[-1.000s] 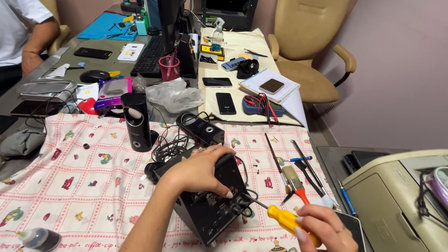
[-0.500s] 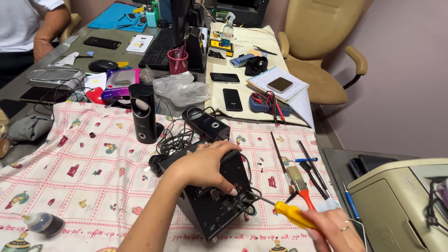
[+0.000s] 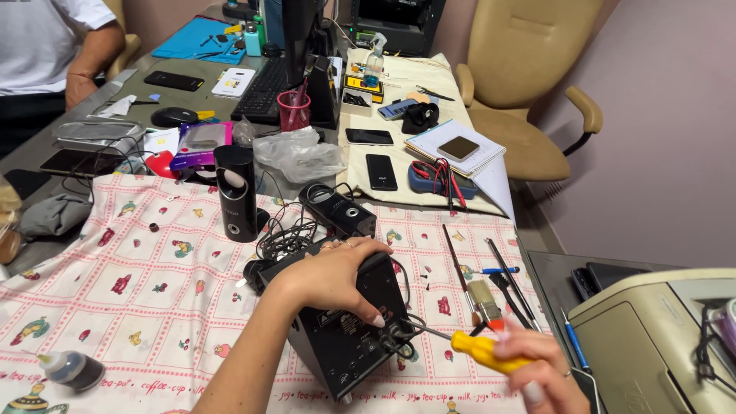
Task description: The person is unscrewing the back panel of a speaker system's subwoofer unit using a manual screwdriver.
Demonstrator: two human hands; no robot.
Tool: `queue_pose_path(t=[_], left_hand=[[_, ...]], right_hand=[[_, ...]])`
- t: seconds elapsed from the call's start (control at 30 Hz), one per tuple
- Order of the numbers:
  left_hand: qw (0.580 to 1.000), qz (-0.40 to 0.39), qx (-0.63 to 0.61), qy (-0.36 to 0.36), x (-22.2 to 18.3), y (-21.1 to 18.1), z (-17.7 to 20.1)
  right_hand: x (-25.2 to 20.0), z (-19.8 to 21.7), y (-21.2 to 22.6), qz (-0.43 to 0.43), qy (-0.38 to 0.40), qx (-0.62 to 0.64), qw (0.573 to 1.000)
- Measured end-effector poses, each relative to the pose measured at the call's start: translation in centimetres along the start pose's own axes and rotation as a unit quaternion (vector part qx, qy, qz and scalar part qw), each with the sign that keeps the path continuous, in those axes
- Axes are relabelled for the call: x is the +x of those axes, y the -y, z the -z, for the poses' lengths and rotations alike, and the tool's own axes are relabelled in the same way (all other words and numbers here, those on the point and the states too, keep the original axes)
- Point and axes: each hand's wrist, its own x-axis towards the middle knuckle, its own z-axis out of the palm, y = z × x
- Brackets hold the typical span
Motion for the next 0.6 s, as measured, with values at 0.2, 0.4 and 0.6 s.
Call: queue_pose_path(t=[0.2,0.4,0.6], left_hand=[[1.0,0.015,0.014,0.007,-0.5,-0.7,0.2],[1.0,0.02,0.019,0.011,-0.8,-1.0,0.4],[1.0,0.017,0.015,0.013,-0.9,-1.1,0.4]], right_hand=[[0.6,-1.8,-0.5,-0.039,-0.071,0.335,0.939],[1.4,-1.2,-1.6,-0.025,0.023,0.234,0.972],[2.6,0.9,-0.1,-0.317,0.018,-0.135,0.939]])
